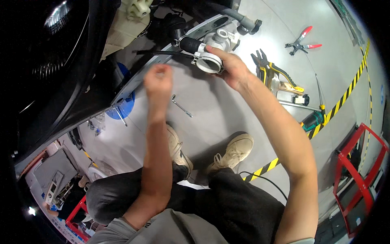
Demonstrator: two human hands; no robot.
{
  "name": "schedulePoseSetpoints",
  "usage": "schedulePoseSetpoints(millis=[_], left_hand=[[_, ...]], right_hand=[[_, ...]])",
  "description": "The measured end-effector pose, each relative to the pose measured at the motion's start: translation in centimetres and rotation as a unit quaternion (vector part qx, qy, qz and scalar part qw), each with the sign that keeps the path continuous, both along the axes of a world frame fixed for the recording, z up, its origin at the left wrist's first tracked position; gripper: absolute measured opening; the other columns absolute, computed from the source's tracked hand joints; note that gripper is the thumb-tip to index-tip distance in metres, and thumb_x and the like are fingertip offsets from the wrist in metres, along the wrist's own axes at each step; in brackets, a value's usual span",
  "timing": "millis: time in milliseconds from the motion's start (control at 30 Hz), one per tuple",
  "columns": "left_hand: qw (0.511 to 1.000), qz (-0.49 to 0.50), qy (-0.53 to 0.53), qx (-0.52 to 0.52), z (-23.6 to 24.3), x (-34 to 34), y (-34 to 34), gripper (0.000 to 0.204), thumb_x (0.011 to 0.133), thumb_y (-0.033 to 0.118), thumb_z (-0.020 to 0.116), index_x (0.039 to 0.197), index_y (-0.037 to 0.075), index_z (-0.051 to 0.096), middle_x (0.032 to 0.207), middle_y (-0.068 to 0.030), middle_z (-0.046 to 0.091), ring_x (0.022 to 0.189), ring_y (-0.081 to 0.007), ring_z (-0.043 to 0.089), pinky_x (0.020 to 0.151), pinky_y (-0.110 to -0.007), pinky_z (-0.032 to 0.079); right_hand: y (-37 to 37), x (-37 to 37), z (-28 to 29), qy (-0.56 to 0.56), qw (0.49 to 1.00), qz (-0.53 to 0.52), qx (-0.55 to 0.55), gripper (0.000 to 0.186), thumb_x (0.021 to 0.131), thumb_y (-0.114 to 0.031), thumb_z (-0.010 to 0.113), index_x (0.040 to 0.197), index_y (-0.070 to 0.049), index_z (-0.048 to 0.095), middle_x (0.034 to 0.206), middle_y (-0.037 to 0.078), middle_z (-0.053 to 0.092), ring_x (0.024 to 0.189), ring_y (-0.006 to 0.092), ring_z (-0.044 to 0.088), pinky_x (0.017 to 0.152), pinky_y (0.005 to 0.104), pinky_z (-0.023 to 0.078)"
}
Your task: The person uses pliers to loosen a metal spring clamp on a black hose attached to a white washing machine pump and then pulls the hose off the pump by hand.
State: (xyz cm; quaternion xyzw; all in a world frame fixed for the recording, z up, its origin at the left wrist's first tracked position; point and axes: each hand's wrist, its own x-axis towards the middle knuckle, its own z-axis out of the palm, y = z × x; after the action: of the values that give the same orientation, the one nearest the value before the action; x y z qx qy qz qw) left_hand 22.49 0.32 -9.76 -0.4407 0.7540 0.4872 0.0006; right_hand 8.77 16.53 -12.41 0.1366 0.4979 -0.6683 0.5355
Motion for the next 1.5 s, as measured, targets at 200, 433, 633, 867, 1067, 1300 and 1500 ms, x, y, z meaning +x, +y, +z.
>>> schedulePoseSetpoints(millis=[200, 433, 633, 867, 1067, 1300, 1500], left_hand=[[0.821, -0.366, 0.237, -0.370, 4.0, -6.2, -3.2, 0.043, 0.072, 0.003, 0.067, 0.115, 0.004, 0.065, 0.121, -0.0135, 0.063, 0.118, -0.0325, 0.055, 0.105, -0.042, 0.039], [0.661, -0.570, 0.082, -0.480, 3.4, -8.3, -4.1, 0.050, 0.071, 0.011, 0.080, 0.116, 0.004, 0.060, 0.109, -0.0095, 0.062, 0.111, -0.0269, 0.056, 0.107, -0.048, 0.034], [0.685, -0.603, 0.036, -0.408, 2.5, -9.5, -4.3, 0.047, 0.072, 0.011, 0.078, 0.113, 0.003, 0.056, 0.107, -0.0122, 0.064, 0.109, -0.0288, 0.059, 0.107, -0.053, 0.031], [0.678, -0.631, -0.007, -0.376, 3.0, -9.9, -4.1, 0.043, 0.071, 0.009, 0.077, 0.107, 0.004, 0.055, 0.094, -0.0117, 0.066, 0.104, -0.0301, 0.061, 0.106, -0.055, 0.029], [0.702, -0.618, 0.034, -0.353, 2.4, -9.7, -4.6, 0.029, 0.070, 0.003, 0.073, 0.095, 0.006, 0.059, 0.082, -0.0085, 0.066, 0.093, -0.0287, 0.064, 0.104, -0.053, 0.031], [0.682, -0.658, -0.085, -0.306, 3.6, -11.1, -4.2, 0.038, 0.069, -0.001, 0.067, 0.105, 0.008, 0.060, 0.086, -0.0096, 0.066, 0.098, -0.0286, 0.063, 0.106, -0.050, 0.027], [0.695, -0.655, -0.080, -0.285, 3.5, -11.0, -4.8, 0.036, 0.069, 0.002, 0.067, 0.104, 0.008, 0.062, 0.085, -0.0108, 0.068, 0.096, -0.0294, 0.064, 0.108, -0.051, 0.026]], right_hand=[[-0.7, -0.1, 1.3, 0.030, 0.999, 0.006, 0.019, 0.037, 0.090, -0.035, 0.070, 0.115, -0.008, 0.064, 0.107, 0.004, 0.069, 0.095, 0.0144, 0.064, 0.082, 0.0326, 0.052], [-1.2, 0.2, 2.7, 0.072, 0.997, -0.008, 0.036, 0.040, 0.087, -0.034, 0.073, 0.112, -0.004, 0.064, 0.103, 0.006, 0.070, 0.088, 0.0146, 0.067, 0.077, 0.0314, 0.055], [-0.8, -0.3, 3.3, 0.131, 0.990, 0.029, 0.039, 0.050, 0.084, -0.034, 0.075, 0.115, 0.002, 0.062, 0.104, 0.010, 0.069, 0.088, 0.0165, 0.067, 0.080, 0.0303, 0.054], [-0.1, 0.0, 5.5, 0.206, 0.972, 0.078, 0.083, 0.062, 0.082, -0.040, 0.077, 0.117, 0.007, 0.056, 0.104, 0.011, 0.064, 0.090, 0.0169, 0.061, 0.084, 0.0287, 0.047], [0.2, 0.2, 5.6, 0.260, 0.958, 0.095, 0.068, 0.063, 0.081, -0.042, 0.078, 0.114, 0.007, 0.055, 0.095, 0.006, 0.060, 0.084, 0.0124, 0.054, 0.078, 0.0256, 0.044], [0.6, -0.3, 5.1, 0.277, 0.952, 0.109, 0.068, 0.059, 0.083, -0.042, 0.077, 0.113, 0.005, 0.057, 0.092, 0.004, 0.060, 0.081, 0.0097, 0.051, 0.071, 0.0246, 0.041], [0.3, -0.6, 5.2, 0.326, 0.931, 0.142, 0.077, 0.065, 0.081, -0.043, 0.078, 0.119, 0.005, 0.057, 0.093, 0.005, 0.061, 0.081, 0.0106, 0.051, 0.072, 0.0264, 0.043]])
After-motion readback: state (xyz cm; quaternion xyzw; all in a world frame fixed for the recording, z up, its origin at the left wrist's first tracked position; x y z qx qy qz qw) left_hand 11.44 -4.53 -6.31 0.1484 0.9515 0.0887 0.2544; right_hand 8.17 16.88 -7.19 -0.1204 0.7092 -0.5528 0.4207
